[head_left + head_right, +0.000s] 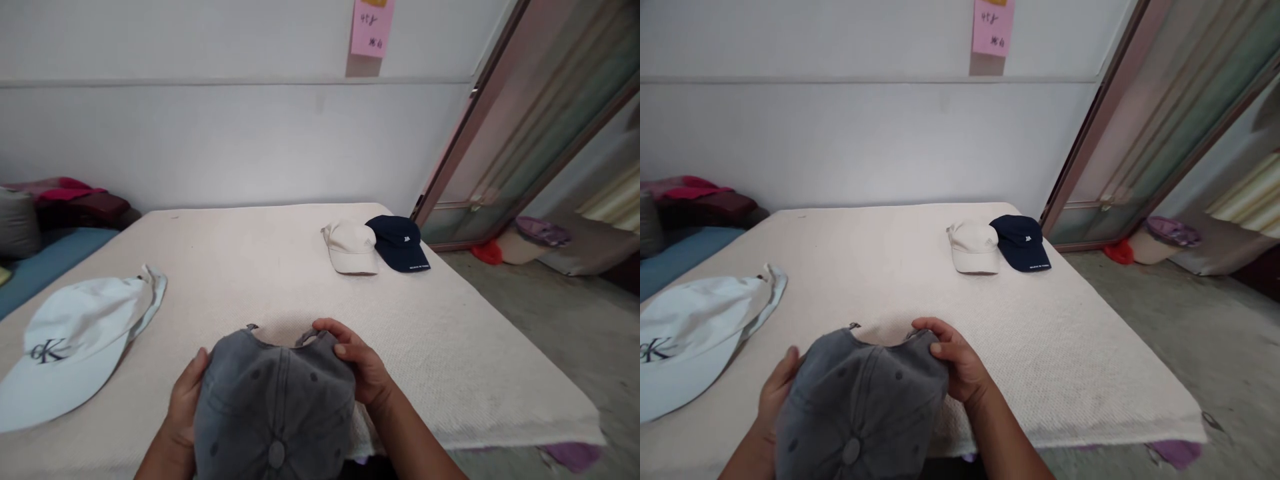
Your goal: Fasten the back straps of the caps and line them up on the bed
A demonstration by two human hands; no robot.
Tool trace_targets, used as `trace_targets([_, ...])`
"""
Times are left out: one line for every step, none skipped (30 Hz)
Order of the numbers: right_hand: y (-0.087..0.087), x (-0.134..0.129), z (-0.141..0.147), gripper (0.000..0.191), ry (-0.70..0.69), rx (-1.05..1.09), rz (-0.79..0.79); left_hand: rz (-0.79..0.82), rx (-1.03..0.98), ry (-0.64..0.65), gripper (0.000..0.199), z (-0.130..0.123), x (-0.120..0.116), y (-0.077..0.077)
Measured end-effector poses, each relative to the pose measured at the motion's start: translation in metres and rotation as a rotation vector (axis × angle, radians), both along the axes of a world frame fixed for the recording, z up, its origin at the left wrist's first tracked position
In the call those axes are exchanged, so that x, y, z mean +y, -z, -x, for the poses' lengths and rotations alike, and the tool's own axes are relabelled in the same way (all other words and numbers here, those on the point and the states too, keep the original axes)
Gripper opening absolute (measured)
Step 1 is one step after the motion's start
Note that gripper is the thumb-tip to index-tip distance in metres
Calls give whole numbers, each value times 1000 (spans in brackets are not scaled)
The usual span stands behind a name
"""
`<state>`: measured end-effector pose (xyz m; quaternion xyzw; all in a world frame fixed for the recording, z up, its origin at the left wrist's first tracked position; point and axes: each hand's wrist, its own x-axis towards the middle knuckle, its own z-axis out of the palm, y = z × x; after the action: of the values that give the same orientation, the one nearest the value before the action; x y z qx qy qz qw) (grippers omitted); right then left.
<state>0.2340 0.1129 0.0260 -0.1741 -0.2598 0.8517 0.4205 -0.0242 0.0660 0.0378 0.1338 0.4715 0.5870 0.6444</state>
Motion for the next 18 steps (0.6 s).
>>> trace_targets([-1,2,-1,37,16,-22,-6,31,-6,56,18,-1,3,1])
trace_targets([-2,4,-2,32,40,-46,-10,59,-7,120,19,-3,6,1])
trace_targets([-3,7,-2,26,72,-69,-15,69,1,181,22,-5,11,2])
trace_targets([-3,10,-2,21,110,-87,-25,50,24,220,26,-7,16,4])
trace_targets([-3,13,-1,17,145,-97,-42,23,51,247,31,-10,21,5])
trace_targets([-3,16,-1,14,174,-100,-62,1,75,269,34,-12,26,7])
trace_targets([-3,19,0,13,196,-96,-82,-15,94,283,35,-15,30,9])
trace_targets([-2,21,0,12,214,-88,-96,-30,107,287,34,-17,34,11])
trace_targets([-1,23,1,10,230,-79,-102,-42,115,282,31,-19,36,13])
trace_targets([1,25,1,10,246,-71,-99,-49,123,271,25,-20,37,14])
trace_targets([2,26,1,9,264,-63,-89,-55,129,258,18,-22,38,16])
trace_targets([3,27,1,9,287,-54,-79,-60,133,243,11,-24,38,16])
trace_targets([4,28,1,9,315,-42,-68,-66,135,233,6,-26,37,17])
trace_targets([5,29,0,11,342,-28,-55,-74,133,228,4,-28,35,16])
trace_targets([6,30,-1,13,365,-8,-36,-79,122,223,4,-30,33,16])
trace_targets([6,31,-1,16,382,18,-13,-82,102,215,5,-32,32,15])
trace_targets([6,32,-3,19,390,48,12,-80,81,208,7,-34,30,14])
trace_targets([6,33,-4,22,390,76,35,-76,71,211,9,-36,28,12])
